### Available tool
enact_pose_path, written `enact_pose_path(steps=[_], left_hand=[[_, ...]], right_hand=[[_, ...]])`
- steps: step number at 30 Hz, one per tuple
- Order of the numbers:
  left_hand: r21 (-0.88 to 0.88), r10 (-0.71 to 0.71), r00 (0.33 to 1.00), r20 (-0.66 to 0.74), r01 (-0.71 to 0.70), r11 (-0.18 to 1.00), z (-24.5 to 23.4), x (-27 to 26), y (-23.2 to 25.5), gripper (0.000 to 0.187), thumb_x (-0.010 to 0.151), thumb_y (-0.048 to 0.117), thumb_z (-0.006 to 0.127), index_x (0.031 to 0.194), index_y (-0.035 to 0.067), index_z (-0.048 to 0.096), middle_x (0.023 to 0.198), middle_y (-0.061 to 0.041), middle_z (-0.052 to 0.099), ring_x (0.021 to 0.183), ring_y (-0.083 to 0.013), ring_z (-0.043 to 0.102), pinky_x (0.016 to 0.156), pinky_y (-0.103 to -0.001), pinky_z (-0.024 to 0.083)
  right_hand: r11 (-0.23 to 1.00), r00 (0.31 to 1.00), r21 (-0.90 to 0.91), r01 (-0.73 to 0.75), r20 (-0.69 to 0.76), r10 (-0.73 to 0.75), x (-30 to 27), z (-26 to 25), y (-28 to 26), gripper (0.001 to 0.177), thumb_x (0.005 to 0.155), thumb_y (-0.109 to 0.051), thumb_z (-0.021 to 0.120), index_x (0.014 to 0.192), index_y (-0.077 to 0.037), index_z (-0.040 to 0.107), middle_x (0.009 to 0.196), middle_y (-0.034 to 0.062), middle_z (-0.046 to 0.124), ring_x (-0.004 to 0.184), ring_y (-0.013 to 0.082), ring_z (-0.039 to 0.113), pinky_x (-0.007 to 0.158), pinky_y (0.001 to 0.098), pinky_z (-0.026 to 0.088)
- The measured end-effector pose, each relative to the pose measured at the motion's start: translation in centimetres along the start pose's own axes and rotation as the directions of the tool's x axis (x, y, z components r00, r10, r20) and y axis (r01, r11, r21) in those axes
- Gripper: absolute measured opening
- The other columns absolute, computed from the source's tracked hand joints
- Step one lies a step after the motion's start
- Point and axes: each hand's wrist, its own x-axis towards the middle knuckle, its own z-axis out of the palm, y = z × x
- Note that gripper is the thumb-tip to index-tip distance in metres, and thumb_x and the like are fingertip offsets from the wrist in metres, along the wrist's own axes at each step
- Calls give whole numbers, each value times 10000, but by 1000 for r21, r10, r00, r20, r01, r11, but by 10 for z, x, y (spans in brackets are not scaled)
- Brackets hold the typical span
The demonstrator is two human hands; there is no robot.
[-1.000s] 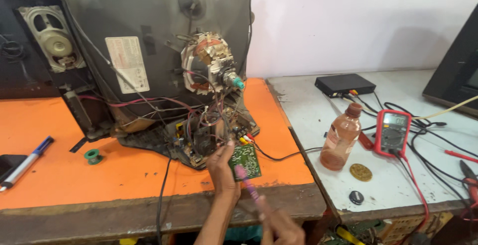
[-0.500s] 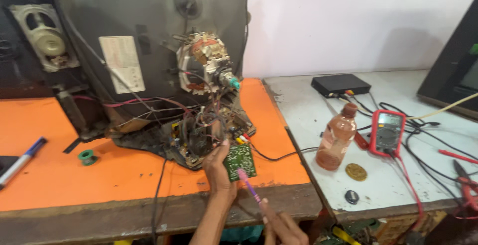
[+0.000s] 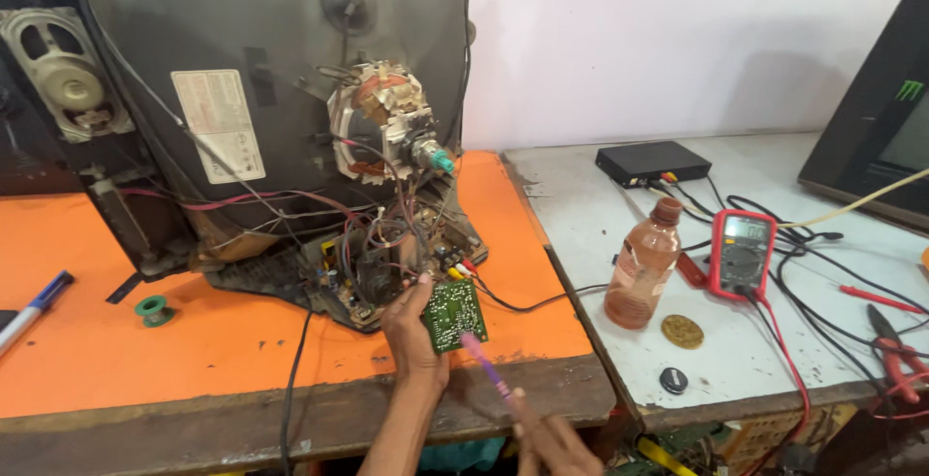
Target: The person cleans a small green circuit board using a toothbrush and liquid from a plastic bottle. They then use a soldering iron to apply heat to specific points on the board while holding a spool of solder wire.
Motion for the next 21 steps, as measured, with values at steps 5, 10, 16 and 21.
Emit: enact_pose_path(steps=[5,10,16,21], left_hand=[[15,43,999,5,-43,999,0,1,1,216,940,155,691,792,-2,699,697,-44,664,549,-126,623,505,-276,496],[24,45,998,-38,-44,999,6,-6,11,216,921,159,682,779,-2,711,667,-44,665,498,-124,601,453,-284,464],[82,151,981,123,-162,983,4,-9,7,308,967,168,674,690,40,630,629,23,583,519,-58,508,481,-258,396],[182,212,968,137,-235,955,-2,-6,3,382,977,184,694,635,65,570,615,57,493,544,-39,415,498,-250,318]], right_hand=[[1000,1000,7,24,-19,-24,6,-3,-17,484,737,32,776,1183,-155,778,602,81,624,506,85,656,544,256,537],[986,976,47,-159,-140,164,37,-31,-33,430,814,44,723,1182,-170,777,679,55,719,463,129,648,435,319,501],[977,997,-211,-19,-83,1,63,-52,-62,349,771,-54,731,1083,-184,819,739,60,667,643,230,671,621,379,536],[950,970,-257,177,207,-125,84,-45,-67,377,788,-30,666,1108,-165,814,861,67,676,815,270,634,709,423,541]])
